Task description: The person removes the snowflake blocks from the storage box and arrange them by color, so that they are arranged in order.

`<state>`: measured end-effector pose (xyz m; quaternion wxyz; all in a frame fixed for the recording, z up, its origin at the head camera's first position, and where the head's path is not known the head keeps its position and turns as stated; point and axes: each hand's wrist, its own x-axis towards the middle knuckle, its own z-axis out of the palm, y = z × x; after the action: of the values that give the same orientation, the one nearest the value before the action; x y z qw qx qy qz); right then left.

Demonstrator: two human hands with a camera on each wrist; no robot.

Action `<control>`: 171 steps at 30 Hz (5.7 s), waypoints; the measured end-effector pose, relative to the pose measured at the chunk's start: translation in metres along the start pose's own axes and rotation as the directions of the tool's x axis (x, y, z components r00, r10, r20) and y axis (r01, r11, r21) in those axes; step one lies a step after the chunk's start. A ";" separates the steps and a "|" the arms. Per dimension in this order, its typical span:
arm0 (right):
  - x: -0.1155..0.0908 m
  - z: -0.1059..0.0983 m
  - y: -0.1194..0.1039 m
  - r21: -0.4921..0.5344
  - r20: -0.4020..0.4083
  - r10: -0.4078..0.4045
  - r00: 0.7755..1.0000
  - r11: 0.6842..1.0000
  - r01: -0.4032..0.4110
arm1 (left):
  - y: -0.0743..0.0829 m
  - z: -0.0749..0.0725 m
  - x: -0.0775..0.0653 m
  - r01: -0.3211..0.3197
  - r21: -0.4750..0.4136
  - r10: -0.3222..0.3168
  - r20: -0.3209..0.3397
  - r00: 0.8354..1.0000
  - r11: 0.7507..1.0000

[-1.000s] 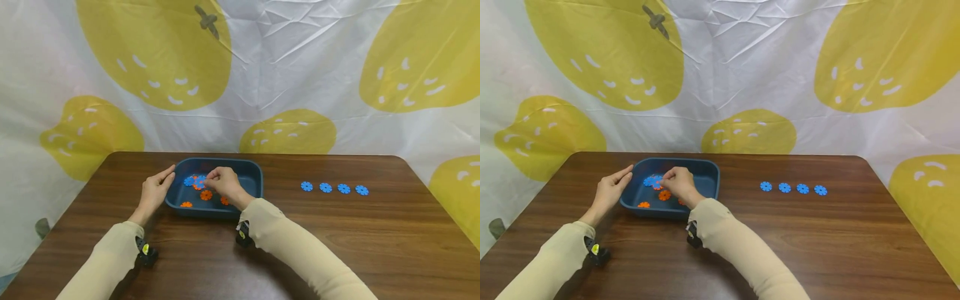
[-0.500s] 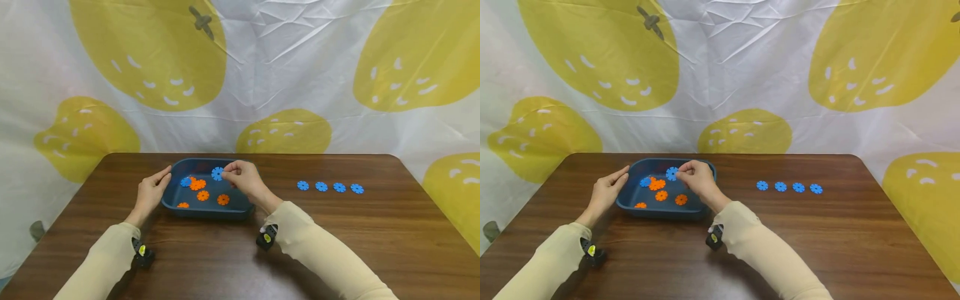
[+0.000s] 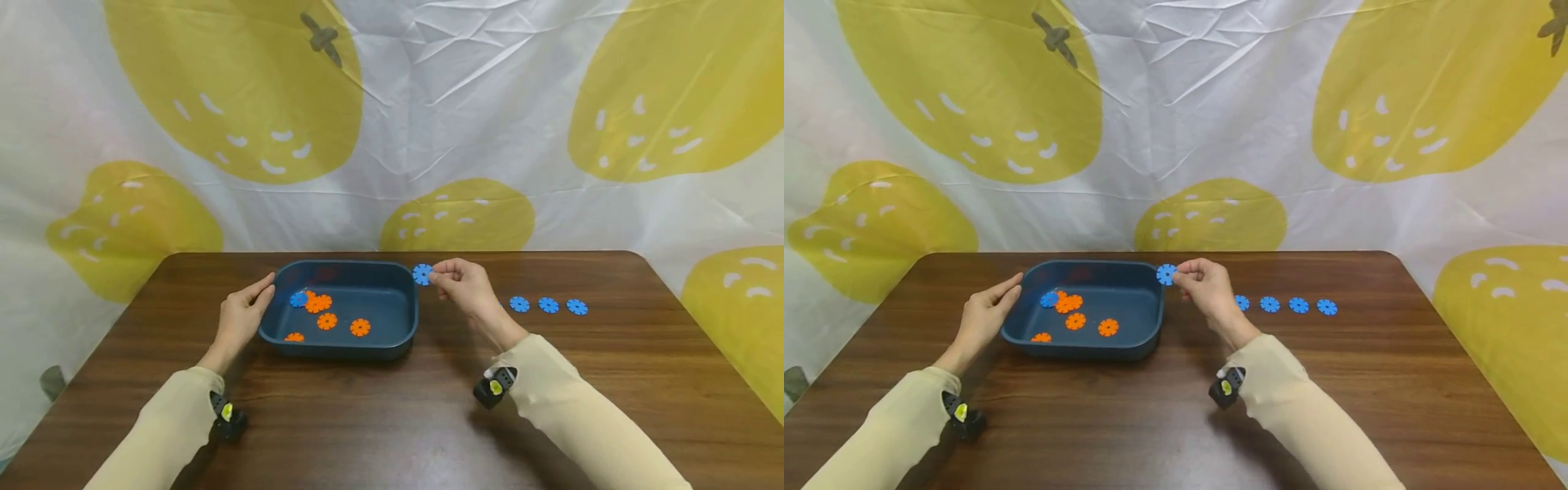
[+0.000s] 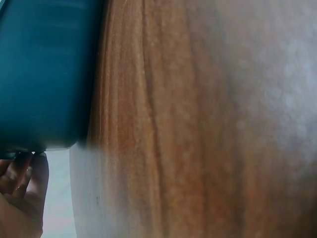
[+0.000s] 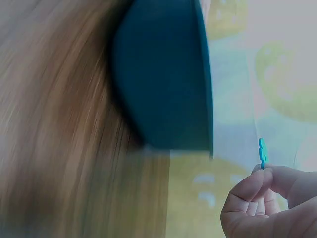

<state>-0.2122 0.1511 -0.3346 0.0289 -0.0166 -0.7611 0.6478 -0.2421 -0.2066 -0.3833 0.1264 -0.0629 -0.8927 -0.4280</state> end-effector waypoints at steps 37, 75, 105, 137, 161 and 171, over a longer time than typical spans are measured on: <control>-0.038 -0.239 0.078 -0.248 -0.399 0.212 0.892 0.912 -0.328 | 0.001 0.000 0.000 -0.002 0.015 0.002 -0.003 1.000 1.000; -0.031 -0.254 0.076 -0.474 -0.330 0.293 0.897 0.770 -0.426 | 0.002 0.000 -0.001 -0.002 0.024 0.003 -0.012 1.000 1.000; -0.029 -0.249 0.077 -0.485 -0.386 0.245 0.890 0.766 -0.421 | 0.001 0.000 -0.001 -0.007 0.023 0.007 -0.017 1.000 1.000; -0.002 -0.155 0.023 -0.346 -0.218 0.042 0.975 0.931 -0.117 | 0.004 0.009 0.005 -0.037 0.004 0.038 -0.031 0.999 0.999; 0.018 0.077 -0.024 0.015 0.129 0.070 0.989 0.997 -0.073 | 0.011 0.021 0.009 -0.055 -0.016 0.055 -0.036 0.998 0.998; 0.032 0.135 -0.016 -0.001 0.141 0.156 0.978 0.988 -0.157 | 0.011 0.021 0.009 -0.043 -0.014 0.042 -0.047 0.998 0.999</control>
<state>-0.2524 0.0175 -0.3399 -0.0755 -0.0306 -0.7543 0.6514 -0.2515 -0.1832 -0.3856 0.1558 -0.0729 -0.8848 -0.4331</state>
